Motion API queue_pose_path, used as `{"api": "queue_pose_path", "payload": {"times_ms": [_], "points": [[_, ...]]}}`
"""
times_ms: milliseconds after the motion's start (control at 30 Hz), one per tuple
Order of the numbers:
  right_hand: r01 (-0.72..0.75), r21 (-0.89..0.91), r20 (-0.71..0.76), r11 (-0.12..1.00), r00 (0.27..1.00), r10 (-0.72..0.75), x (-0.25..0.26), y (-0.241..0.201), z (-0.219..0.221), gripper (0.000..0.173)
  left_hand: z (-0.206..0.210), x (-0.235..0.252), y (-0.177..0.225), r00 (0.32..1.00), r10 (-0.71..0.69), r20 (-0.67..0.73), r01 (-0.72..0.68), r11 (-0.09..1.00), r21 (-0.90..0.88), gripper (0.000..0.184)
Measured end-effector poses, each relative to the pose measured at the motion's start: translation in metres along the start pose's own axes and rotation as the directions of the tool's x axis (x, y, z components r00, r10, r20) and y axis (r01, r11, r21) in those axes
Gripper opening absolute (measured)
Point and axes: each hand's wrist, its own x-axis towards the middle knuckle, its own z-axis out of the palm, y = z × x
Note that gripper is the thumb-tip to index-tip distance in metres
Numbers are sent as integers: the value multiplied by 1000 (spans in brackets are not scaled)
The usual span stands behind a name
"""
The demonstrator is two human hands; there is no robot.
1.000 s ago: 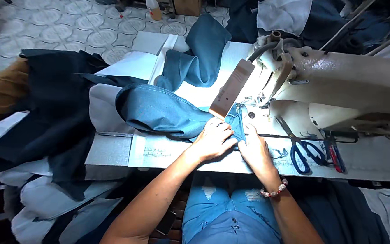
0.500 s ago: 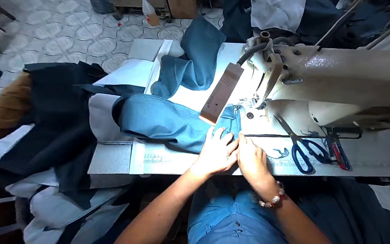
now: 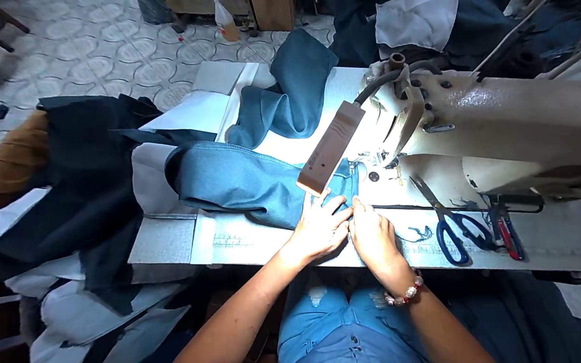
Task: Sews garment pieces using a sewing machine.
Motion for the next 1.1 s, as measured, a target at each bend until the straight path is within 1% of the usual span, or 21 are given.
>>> {"api": "queue_pose_path", "payload": {"times_ms": [67,200,333,433,500,567,633,667,700,767,800,867,933,1000,1067,1100], "points": [[-24,12,39,1000,999,23,4,-2,-4,44,1,2,-3,1000,5,-13,-5,1000,1,41],[-40,12,61,999,997,39,13,-2,-6,44,2,10,-6,999,12,-30,-12,1000,-6,39],[-47,20,61,999,997,46,20,-4,-9,44,-2,18,-8,1000,3,-6,-3,1000,-15,38],[-30,57,19,998,999,29,27,-2,-9,43,-2,26,-11,1000,7,-24,-8,1000,-24,37],[-38,67,29,997,999,36,31,-1,-10,43,-2,31,-12,999,19,-43,-20,1000,-23,36],[-40,74,9,996,999,39,35,-1,-11,41,-3,36,-15,999,22,-44,-23,999,-29,36],[-44,97,9,994,999,43,40,0,-11,39,-7,41,-19,1000,12,1,-12,999,-39,38],[-32,124,-19,992,999,35,41,1,-10,36,-9,43,-21,1000,8,28,-7,999,-37,39],[0,156,-80,988,997,13,42,4,-7,33,-10,45,-23,999,3,52,-1,999,-33,42],[85,223,-217,971,975,-36,43,12,1,28,-9,49,-31,999,18,40,-17,999,-27,48],[127,244,-276,961,959,-56,44,16,4,25,-7,50,-34,999,27,18,-26,999,-35,48],[188,285,-358,940,930,-77,46,25,8,23,-7,54,-34,999,20,-26,-23,995,-94,38],[243,271,-478,931,874,-88,51,40,16,22,-10,57,-31,998,-10,-61,0,985,-172,30],[223,229,-507,948,858,-79,54,52,19,21,-9,60,-30,993,-51,-110,24,970,-240,27],[188,246,-459,951,887,-57,55,56,21,19,-8,62,-33,989,-82,-121,48,964,-262,28],[185,254,-443,949,895,-55,56,55,21,20,-8,61,-34,990,-74,-124,41,967,-251,28]]}}
